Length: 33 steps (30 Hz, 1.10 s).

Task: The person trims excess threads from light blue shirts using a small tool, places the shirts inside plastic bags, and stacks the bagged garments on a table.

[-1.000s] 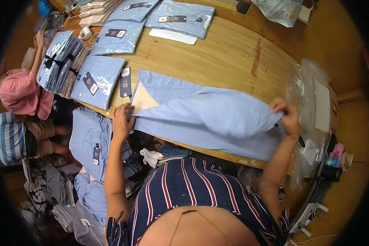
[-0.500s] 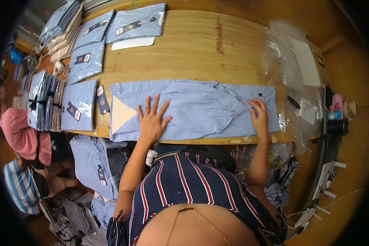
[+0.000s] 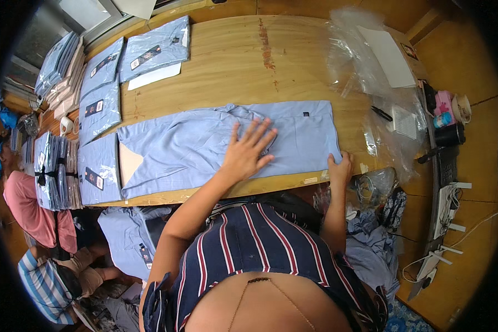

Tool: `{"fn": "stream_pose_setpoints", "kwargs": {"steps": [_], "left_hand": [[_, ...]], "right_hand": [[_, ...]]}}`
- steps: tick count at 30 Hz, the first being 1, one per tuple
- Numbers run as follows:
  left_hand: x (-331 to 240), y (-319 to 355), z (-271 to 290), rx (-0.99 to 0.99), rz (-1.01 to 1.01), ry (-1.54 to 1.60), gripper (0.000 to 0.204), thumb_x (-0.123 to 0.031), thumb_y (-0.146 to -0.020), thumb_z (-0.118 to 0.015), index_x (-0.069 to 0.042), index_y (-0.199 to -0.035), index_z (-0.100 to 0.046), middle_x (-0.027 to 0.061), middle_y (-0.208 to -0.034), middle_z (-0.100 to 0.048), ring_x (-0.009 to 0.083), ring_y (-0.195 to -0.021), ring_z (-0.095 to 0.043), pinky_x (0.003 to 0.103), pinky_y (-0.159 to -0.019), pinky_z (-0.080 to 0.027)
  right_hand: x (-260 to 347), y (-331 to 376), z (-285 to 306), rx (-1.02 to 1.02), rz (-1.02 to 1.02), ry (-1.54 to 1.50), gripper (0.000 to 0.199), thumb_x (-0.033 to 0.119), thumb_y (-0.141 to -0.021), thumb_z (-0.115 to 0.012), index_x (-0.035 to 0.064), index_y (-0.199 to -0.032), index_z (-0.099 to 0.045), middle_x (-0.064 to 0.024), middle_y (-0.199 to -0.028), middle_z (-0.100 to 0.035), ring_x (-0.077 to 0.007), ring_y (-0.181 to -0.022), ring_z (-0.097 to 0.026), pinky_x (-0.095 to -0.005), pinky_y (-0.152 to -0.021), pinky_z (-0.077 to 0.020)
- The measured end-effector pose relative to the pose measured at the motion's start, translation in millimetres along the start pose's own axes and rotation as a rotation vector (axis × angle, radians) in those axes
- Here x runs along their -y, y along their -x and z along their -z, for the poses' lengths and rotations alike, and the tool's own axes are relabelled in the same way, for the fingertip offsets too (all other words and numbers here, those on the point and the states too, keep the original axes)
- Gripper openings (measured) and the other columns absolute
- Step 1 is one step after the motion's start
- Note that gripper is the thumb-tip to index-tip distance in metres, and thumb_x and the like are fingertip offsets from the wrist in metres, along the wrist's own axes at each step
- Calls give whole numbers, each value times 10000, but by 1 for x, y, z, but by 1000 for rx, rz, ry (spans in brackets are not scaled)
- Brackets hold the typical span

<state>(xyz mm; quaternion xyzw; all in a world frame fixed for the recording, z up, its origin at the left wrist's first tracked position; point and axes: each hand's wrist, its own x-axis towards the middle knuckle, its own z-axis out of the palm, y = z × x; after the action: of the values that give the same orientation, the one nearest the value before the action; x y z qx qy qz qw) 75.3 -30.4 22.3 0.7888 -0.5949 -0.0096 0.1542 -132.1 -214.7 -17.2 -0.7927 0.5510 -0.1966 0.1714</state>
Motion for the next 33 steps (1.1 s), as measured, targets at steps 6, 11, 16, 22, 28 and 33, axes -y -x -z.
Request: {"fn": "stream_pose_setpoints", "kwargs": {"steps": [6, 11, 16, 22, 28, 33], "left_hand": [[11, -12, -11, -27, -54, 324, 585, -474, -850, -351, -126, -1313, -274, 128, -1308, -336, 264, -1222, -297, 433, -990, -226], [44, -13, 13, -23, 659, 1740, 665, -530, -862, -299, -87, -1337, -155, 190, -1179, -443, 260, -1072, -452, 359, -902, -359], [44, -2, -1, -338, 490, 968, 759, -127, -753, -617, -119, -1337, -133, 202, -1240, -389, 321, -1086, -444, 346, -934, -332], [21, 2, 18, -271, 490, 413, 688, 18, -636, -606, -114, -1257, -339, 181, -1198, -390, 326, -1082, -385, 393, -844, -363], [-43, 15, 0, -49, 35, 93, 694, -428, -723, -560, -129, -1296, -308, 146, -1341, -254, 349, -1233, -221, 517, -959, -204], [-51, 19, -33, 90, 42, 62, 737, -525, -743, -483, -120, -1320, -267, 135, -1397, -150, 340, -1287, -105, 588, -969, -102]], "right_hand": [[59, -12, 12, -154, 105, -514, 244, -7, -648, -615, 5, -883, -549, -154, -862, -581, -274, -819, -560, -318, -750, -428], [157, 33, 17, 105, 903, -495, 261, -34, -634, -517, 47, -881, -540, -113, -839, -553, -273, -800, -526, -359, -723, -418], [153, 75, -13, 246, 1232, -11, 383, 123, -739, -458, 154, -1120, -488, -86, -969, -510, -216, -871, -488, -348, -736, -378], [95, 51, 0, 564, 997, 45, 369, 139, -745, -519, 180, -1112, -511, -92, -1039, -483, -224, -935, -475, -368, -804, -352], [118, -45, -3, 610, 567, -491, 289, 251, -800, -557, 57, -1013, -576, -143, -1021, -554, -293, -943, -521, -349, -832, -406], [148, -126, -75, 670, 880, -289, 270, 231, -738, -631, 35, -920, -591, -109, -972, -533, -237, -959, -473, -325, -834, -370]]}}
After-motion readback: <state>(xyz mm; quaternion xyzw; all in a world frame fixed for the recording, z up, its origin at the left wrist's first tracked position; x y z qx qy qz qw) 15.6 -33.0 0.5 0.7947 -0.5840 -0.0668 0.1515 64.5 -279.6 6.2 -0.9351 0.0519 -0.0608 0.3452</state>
